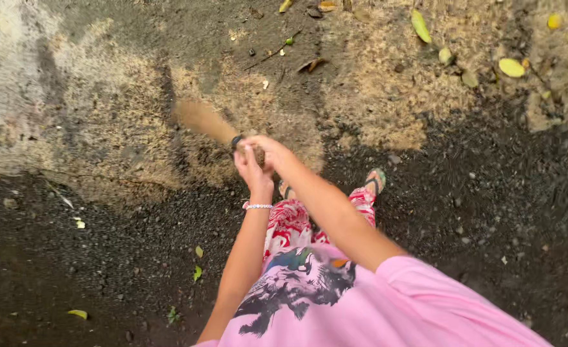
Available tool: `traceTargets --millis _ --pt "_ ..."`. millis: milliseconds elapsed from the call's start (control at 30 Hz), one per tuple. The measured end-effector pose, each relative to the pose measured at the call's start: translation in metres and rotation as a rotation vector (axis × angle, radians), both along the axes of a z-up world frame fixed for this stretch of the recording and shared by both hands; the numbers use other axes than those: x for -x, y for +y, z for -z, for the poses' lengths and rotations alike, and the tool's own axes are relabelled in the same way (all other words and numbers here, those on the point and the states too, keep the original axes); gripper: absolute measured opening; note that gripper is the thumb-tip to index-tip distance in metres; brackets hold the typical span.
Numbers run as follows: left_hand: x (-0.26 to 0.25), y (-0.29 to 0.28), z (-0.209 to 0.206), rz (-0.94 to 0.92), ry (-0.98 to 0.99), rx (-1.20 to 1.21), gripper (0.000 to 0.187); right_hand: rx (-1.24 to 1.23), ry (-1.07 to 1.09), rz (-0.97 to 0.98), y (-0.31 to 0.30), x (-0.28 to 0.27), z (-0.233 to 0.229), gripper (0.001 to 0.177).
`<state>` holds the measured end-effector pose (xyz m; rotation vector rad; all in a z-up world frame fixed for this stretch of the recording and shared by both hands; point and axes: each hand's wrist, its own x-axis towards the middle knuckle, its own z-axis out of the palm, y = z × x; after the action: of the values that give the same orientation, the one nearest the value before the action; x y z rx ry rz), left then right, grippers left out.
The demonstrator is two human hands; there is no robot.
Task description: The person sweeps an outdoor concrete ground using a handheld bundle of sticks, moving leaves and debris together.
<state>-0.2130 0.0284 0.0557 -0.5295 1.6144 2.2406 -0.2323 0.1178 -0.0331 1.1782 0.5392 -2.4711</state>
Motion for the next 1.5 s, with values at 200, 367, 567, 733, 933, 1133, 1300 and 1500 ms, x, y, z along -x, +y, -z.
traceTargets --millis 200,367,567,733,933,1133,1300,1500 --pt "-0.032 0.068 0.107 0.221 -0.119 0.216 0.036 0.078 -0.136 0.281 0.092 -0.082 0.026 0.023" --pt "-0.074 0.181 0.124 0.95 -0.086 -0.143 0.042 0.026 -0.215 0.671 0.206 -0.165 -0.001 0.028" --pt "-0.013 0.217 0.072 0.827 -0.655 -0.383 0.045 -0.288 -0.147 0.614 0.233 -0.106 0.002 0.012" --pt "0.05 0.149 0.016 0.743 -0.404 -0.421 0.041 -0.386 -0.242 0.396 0.18 -0.024 -0.044 0.023" --pt "0.091 0.106 -0.057 0.484 -0.244 0.138 0.051 -0.019 -0.061 -0.058 0.122 0.072 -0.026 0.026" --pt "0.144 0.138 0.029 0.551 -0.009 0.266 0.045 -0.024 -0.121 0.1 0.174 0.1 0.045 0.02" --pt "0.157 0.195 0.079 1.254 -0.532 -0.204 0.061 -0.004 0.011 0.477 0.222 0.004 0.018 0.029" --pt "0.16 0.209 0.025 1.517 -0.536 -0.212 0.077 -0.462 -0.456 0.753 0.219 0.016 -0.042 0.018"
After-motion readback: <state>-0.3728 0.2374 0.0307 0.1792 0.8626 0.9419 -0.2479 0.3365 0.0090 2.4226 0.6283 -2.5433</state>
